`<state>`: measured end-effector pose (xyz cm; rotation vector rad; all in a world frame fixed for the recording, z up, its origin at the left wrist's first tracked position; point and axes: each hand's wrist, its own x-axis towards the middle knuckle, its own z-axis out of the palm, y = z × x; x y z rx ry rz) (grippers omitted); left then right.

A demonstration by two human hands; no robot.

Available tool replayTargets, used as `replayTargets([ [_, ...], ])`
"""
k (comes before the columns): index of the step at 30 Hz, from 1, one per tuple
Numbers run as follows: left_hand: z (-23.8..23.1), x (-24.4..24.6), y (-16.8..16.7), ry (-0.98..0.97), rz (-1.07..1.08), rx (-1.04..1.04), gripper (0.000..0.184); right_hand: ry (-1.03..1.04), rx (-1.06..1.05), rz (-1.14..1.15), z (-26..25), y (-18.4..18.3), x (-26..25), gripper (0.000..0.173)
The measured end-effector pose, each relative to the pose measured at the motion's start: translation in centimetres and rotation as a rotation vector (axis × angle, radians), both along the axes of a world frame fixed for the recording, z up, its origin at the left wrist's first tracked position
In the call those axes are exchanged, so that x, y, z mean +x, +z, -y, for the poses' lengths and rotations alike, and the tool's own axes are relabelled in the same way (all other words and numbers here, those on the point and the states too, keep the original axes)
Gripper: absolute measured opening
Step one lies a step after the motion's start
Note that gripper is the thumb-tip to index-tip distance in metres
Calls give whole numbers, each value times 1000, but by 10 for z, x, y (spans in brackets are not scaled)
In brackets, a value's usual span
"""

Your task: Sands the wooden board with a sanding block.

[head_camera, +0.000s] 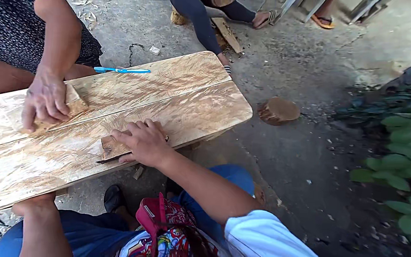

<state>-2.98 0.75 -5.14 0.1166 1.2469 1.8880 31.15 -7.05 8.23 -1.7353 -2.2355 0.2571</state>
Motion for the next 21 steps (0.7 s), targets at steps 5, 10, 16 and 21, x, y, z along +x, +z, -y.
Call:
replayTargets([
  [5,2,6,6,-10,-15,-28,62,-261,10,48,4,-3,111,73],
  [10,3,12,10,-17,19,-15,62,-679,-115,148,0,-4,241,86],
  [16,-2,10,5,22,41,-16,60,-466,-38,54,-47,-1,126,82],
  [21,0,10,4,7,28,-15,60,-194,-63,64,-83,5,7,77],
])
